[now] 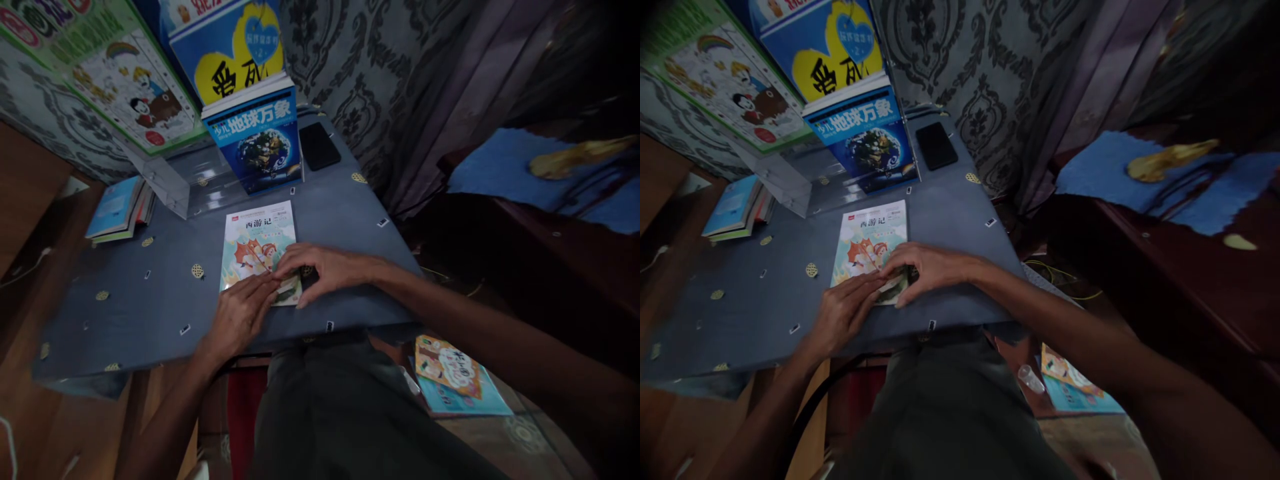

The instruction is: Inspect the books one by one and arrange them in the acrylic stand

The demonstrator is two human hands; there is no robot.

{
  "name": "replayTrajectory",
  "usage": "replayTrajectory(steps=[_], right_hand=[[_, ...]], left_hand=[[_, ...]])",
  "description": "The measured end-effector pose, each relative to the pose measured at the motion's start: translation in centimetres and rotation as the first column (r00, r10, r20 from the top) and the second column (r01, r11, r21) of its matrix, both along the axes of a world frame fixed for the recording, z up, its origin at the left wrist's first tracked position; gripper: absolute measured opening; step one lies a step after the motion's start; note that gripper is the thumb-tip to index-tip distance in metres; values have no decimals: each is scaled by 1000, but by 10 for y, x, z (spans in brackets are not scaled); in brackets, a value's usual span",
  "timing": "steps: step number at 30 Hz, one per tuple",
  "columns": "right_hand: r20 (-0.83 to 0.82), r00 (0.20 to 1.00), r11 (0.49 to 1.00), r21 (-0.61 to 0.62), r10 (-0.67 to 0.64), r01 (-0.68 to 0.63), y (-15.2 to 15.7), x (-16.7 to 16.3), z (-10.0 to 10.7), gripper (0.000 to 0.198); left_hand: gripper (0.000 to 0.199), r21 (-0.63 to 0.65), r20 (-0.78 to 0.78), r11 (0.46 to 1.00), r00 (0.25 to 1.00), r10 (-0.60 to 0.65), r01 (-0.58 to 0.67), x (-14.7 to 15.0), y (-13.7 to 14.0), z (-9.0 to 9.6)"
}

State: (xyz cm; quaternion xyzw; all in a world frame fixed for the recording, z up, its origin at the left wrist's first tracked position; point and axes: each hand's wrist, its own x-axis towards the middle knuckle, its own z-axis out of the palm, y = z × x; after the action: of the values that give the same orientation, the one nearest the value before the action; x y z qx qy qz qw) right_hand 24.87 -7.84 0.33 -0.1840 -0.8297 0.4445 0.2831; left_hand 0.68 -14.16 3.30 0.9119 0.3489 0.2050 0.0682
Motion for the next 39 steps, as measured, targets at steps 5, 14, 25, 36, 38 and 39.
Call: replayTrajectory(steps=[5,14,25,36,38,39], right_hand=[[16,997,994,80,-73,72,-5,-6,-3,32],[16,990,990,17,-137,137,-4,0,7,27],[242,812,814,411,-532,411,86,-5,-19,38],[251,877,901,262,-410,346,-31,5,6,29],[216,922,943,165,-320,289,-42,2,8,28],[199,931,950,131,-305,284,-44,2,9,28]], left_hand=[[27,20,-5,1000,1000,-3,3,0,-2,-2],[25,32,-14,999,1000,9,-8,0,-4,-4],[36,185,-269,978,953,143,-94,37,-31,-18],[30,229,-266,905,872,412,-358,-45,1,5],[31,199,-269,914,877,398,-354,-39,5,5],[34,183,-263,926,891,369,-330,-33,6,4]])
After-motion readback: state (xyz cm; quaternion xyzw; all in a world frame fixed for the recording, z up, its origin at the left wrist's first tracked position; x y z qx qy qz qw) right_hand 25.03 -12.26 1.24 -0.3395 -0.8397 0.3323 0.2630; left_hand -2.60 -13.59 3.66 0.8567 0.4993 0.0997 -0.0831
